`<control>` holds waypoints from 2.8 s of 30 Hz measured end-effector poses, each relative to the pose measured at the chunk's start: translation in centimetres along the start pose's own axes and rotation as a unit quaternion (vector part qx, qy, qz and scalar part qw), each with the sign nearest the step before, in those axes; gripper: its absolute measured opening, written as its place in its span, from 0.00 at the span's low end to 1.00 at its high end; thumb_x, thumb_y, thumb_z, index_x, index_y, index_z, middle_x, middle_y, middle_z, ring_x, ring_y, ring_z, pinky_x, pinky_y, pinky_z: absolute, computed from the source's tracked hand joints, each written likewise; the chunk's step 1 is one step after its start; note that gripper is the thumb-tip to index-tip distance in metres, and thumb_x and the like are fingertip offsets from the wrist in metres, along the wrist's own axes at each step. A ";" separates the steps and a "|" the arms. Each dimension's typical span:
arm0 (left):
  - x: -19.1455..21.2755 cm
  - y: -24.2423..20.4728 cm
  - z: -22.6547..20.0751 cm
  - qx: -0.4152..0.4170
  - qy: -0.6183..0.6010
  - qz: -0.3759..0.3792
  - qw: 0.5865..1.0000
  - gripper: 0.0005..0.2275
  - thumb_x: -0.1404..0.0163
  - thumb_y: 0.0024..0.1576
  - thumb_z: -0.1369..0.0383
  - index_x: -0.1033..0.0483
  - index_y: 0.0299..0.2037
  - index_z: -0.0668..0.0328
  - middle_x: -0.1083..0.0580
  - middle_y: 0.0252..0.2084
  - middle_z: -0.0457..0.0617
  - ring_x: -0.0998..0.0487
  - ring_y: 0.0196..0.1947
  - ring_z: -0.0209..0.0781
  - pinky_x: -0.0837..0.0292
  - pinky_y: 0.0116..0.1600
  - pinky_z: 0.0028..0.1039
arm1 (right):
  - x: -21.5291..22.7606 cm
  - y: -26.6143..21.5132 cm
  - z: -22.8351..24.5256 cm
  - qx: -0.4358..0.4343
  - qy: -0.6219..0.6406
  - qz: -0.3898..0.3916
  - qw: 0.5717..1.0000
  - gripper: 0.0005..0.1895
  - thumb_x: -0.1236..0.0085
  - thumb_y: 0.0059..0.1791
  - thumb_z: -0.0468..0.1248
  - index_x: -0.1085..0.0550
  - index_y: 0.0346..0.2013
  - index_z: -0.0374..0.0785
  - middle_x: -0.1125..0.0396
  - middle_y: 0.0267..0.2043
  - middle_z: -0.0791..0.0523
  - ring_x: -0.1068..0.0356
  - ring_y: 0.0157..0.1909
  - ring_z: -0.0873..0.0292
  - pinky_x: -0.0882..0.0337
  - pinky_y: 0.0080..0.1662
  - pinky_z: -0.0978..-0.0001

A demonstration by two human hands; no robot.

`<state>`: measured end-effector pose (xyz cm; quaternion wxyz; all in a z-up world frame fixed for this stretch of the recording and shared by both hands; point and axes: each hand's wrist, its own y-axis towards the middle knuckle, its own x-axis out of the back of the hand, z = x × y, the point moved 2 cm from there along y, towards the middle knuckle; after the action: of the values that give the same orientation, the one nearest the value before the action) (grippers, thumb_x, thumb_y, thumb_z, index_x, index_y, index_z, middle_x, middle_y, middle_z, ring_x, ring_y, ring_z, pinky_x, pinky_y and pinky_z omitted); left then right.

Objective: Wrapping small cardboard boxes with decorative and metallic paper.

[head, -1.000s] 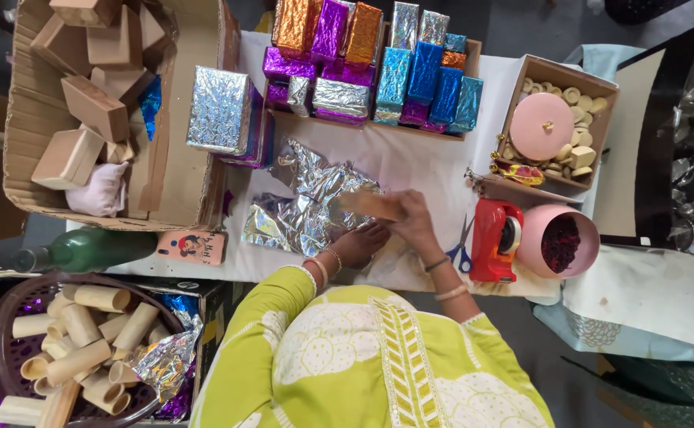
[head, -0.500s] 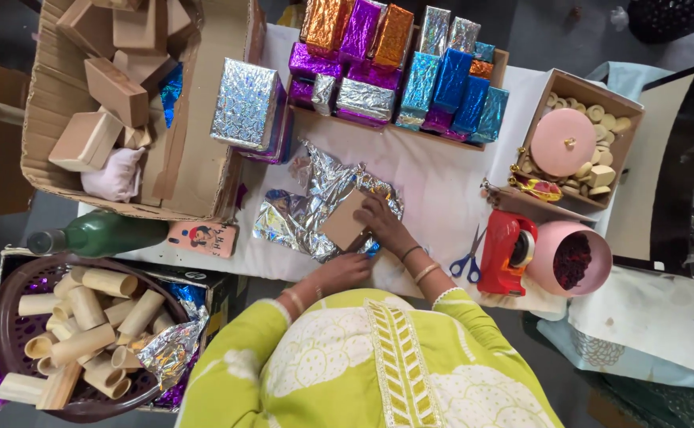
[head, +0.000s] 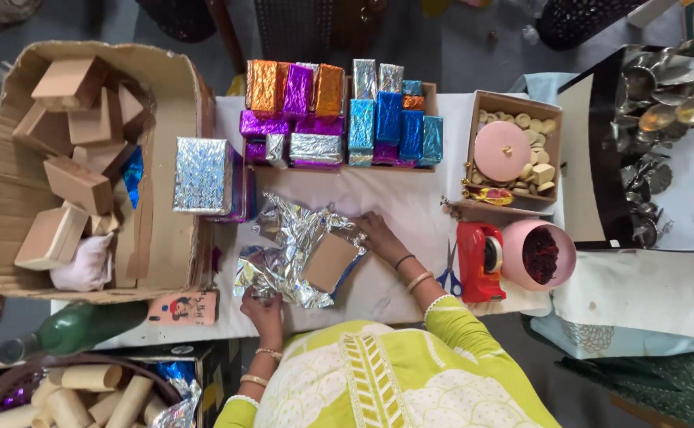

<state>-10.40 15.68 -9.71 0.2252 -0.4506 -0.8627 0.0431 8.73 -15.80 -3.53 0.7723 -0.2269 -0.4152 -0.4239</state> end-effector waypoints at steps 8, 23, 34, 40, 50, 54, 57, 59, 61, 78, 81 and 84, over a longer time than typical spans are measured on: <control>-2.8 3.7 -3.1 0.040 0.035 0.049 0.997 0.28 0.42 0.53 0.72 0.38 0.65 0.60 0.26 0.33 0.52 0.24 0.30 0.40 0.26 0.38 0.30 | -2.3 -5.0 -1.9 -0.207 0.219 -0.074 0.951 0.24 0.40 0.49 0.31 0.36 0.58 0.43 0.28 0.40 0.48 0.26 0.38 0.46 0.28 0.42 0.56; -10.2 5.3 -17.0 -0.354 0.233 0.149 0.893 0.20 0.47 0.51 0.80 0.26 0.54 0.57 0.30 0.49 0.57 0.32 0.53 0.60 0.33 0.59 0.46 | -1.6 -15.4 3.1 -0.323 0.187 -0.147 0.916 0.24 0.40 0.48 0.33 0.35 0.57 0.37 0.33 0.50 0.47 0.30 0.40 0.49 0.28 0.42 0.58; -9.0 -0.7 -12.0 -0.327 0.228 0.328 0.856 0.41 0.32 0.43 0.62 0.40 0.67 0.61 0.40 0.64 0.73 0.41 0.62 0.72 0.42 0.65 0.51 | 1.5 -8.8 4.8 -0.092 0.081 -0.041 0.992 0.44 0.28 0.39 0.44 0.38 0.66 0.39 0.40 0.61 0.44 0.41 0.63 0.41 0.39 0.64 0.51; -9.6 -0.2 -10.6 -0.356 0.287 0.315 0.832 0.39 0.34 0.45 0.64 0.40 0.68 0.61 0.37 0.66 0.69 0.40 0.66 0.71 0.42 0.69 0.51 | 0.0 -7.4 3.0 -0.097 -0.068 0.024 0.993 0.62 0.27 0.33 0.51 0.50 0.73 0.37 0.31 0.52 0.50 0.37 0.61 0.46 0.47 0.64 0.41; -9.6 -0.2 -12.5 -0.309 0.271 0.315 0.855 0.35 0.36 0.50 0.56 0.37 0.63 0.65 0.37 0.62 0.71 0.41 0.64 0.73 0.43 0.68 0.52 | 0.3 -5.4 0.8 -0.101 -0.070 0.040 0.992 0.56 0.29 0.38 0.54 0.45 0.73 0.36 0.29 0.50 0.46 0.31 0.56 0.45 0.46 0.63 0.44; -10.7 2.2 -7.7 -0.291 0.226 0.252 0.895 0.32 0.42 0.62 0.55 0.41 0.66 0.71 0.40 0.68 0.71 0.41 0.66 0.71 0.45 0.71 0.52 | 1.6 -4.2 -0.1 -0.167 0.042 0.072 0.982 0.49 0.29 0.35 0.56 0.37 0.64 0.42 0.29 0.51 0.50 0.31 0.56 0.49 0.45 0.62 0.46; -11.0 5.6 -8.1 -0.247 0.187 0.131 0.942 0.32 0.42 0.62 0.58 0.42 0.68 0.73 0.41 0.68 0.68 0.42 0.69 0.68 0.49 0.75 0.50 | 0.1 -3.4 -3.6 -0.166 0.004 -0.060 0.984 0.34 0.34 0.50 0.49 0.34 0.67 0.41 0.35 0.60 0.46 0.36 0.60 0.42 0.39 0.61 0.51; -11.2 8.5 -9.1 -0.228 0.124 0.002 0.966 0.39 0.34 0.50 0.62 0.46 0.64 0.79 0.40 0.61 0.75 0.39 0.59 0.70 0.41 0.62 0.49 | 0.0 -2.0 -5.1 -0.173 0.128 -0.156 0.964 0.34 0.33 0.49 0.43 0.36 0.66 0.35 0.40 0.61 0.44 0.39 0.64 0.40 0.37 0.64 0.54; -12.2 11.1 -8.7 -0.155 0.026 0.055 0.986 0.40 0.35 0.48 0.65 0.49 0.65 0.76 0.33 0.53 0.66 0.30 0.51 0.58 0.34 0.56 0.42 | -1.1 0.0 -6.5 -0.199 0.193 -0.167 0.946 0.37 0.32 0.46 0.41 0.37 0.65 0.35 0.41 0.61 0.45 0.37 0.61 0.43 0.35 0.61 0.56; -10.1 5.3 -12.3 -0.092 -0.036 0.487 0.868 0.05 0.42 0.47 0.78 0.19 0.33 0.63 0.23 0.51 0.49 0.24 0.54 0.40 0.27 0.58 0.31 | 2.8 -3.3 -3.2 -0.063 0.295 -0.081 0.950 0.11 0.33 0.40 0.27 0.20 0.36 0.39 0.28 0.42 0.54 0.32 0.51 0.52 0.33 0.55 0.62; -9.5 4.0 -9.4 -0.197 0.015 0.510 0.838 0.06 0.44 0.45 0.76 0.23 0.32 0.64 0.21 0.53 0.52 0.25 0.59 0.48 0.30 0.65 0.37 | 3.5 -5.2 -2.0 -0.077 0.243 -0.056 0.965 0.11 0.40 0.47 0.26 0.17 0.37 0.45 0.26 0.45 0.58 0.31 0.55 0.52 0.31 0.60 0.63; -8.2 2.2 -11.9 -0.326 0.109 0.499 0.796 0.06 0.44 0.44 0.72 0.23 0.29 0.65 0.21 0.53 0.56 0.29 0.65 0.59 0.49 0.72 0.50 | 5.5 -5.9 0.6 -0.025 0.213 -0.059 0.975 0.22 0.37 0.26 0.28 0.21 0.34 0.42 0.28 0.46 0.55 0.33 0.52 0.47 0.34 0.54 0.59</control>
<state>0.43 8.94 -2.55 0.1054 -0.8670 -0.4511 -0.1835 5.08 -21.14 1.35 0.8107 -0.1253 -0.2428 -0.5178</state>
